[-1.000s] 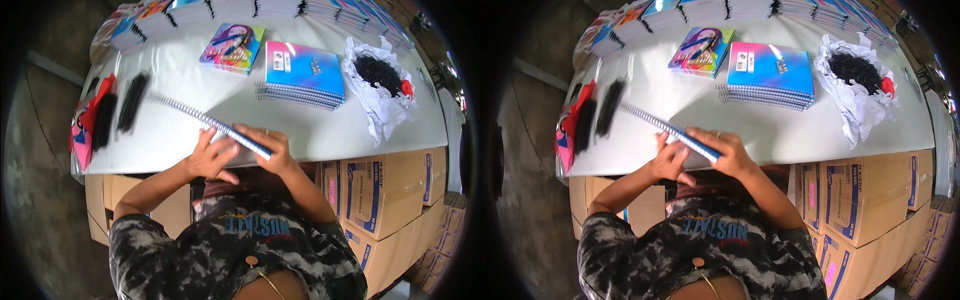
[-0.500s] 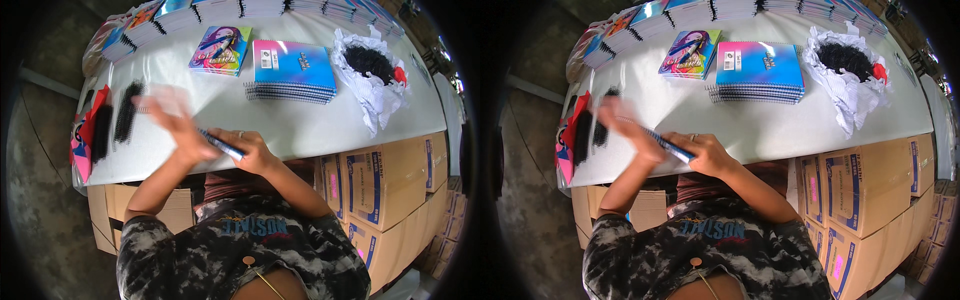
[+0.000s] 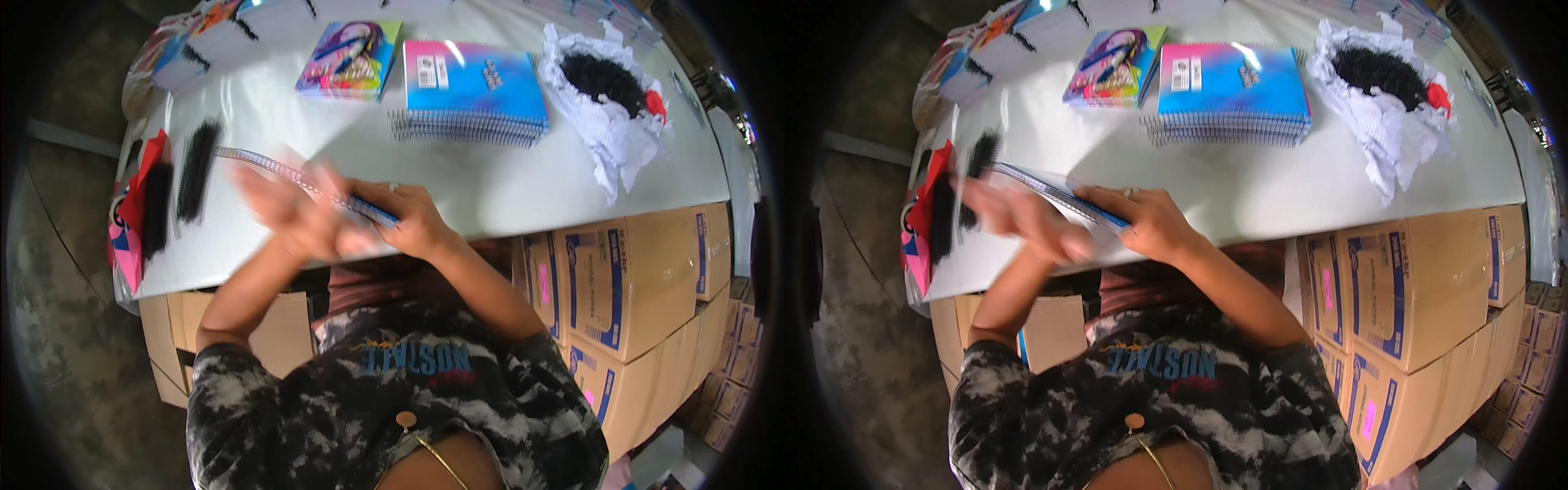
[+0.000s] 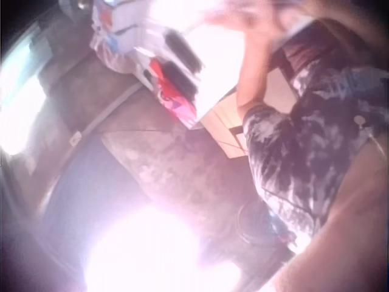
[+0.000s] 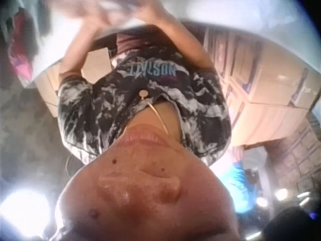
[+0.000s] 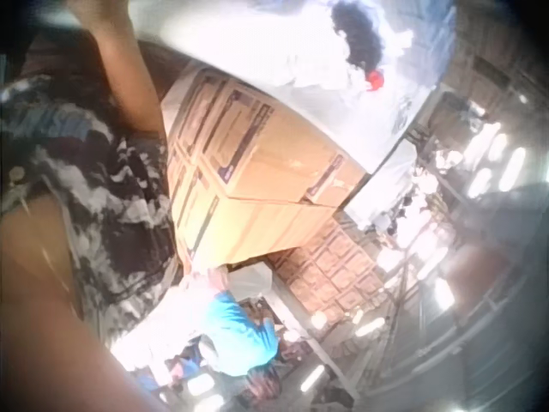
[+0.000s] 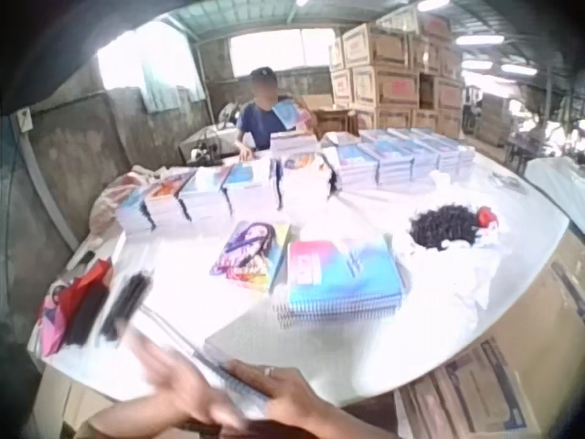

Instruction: The person repeatedly picks up spiral-bound notebooks and metal spiral bindings from a table, inserts the spirals into the notebook holes, and stacks the completed notebooks. The person also places finished notebooks into a cardboard box.

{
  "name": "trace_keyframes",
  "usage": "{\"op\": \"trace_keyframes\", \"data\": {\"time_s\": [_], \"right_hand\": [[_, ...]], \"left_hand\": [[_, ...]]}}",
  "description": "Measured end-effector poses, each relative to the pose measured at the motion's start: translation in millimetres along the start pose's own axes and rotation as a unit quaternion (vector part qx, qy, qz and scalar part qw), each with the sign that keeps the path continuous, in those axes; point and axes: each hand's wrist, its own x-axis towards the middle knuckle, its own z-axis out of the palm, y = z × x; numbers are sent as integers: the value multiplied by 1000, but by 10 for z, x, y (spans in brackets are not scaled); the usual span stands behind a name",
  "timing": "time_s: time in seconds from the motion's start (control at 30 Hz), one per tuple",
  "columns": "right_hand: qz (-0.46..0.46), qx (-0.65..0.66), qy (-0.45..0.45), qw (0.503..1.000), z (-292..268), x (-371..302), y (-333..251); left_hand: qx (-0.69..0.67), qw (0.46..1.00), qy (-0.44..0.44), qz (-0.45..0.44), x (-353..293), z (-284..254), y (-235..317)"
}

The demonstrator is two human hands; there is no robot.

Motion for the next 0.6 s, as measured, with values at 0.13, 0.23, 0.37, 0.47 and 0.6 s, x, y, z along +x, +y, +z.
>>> {"op": "trace_keyframes", "data": {"time_s": [0.13,0.23,0.37,0.47,0.6], "right_hand": [[15,25,-5,1000,30,39,-38],[14,90,-12,996,-49,89,-7],[-69,203,-51,975,22,295,-309],[-120,4,-88,989,-259,457,-669],[-82,-117,-13,990,-323,643,-622]], "left_hand": [[-95,983,-20,-156,-316,271,83],[-163,983,-66,-59,-248,30,464],[-291,918,-106,-247,624,-459,460],[-305,918,-54,-249,723,-852,352],[-240,856,28,-457,929,-794,219]]}}
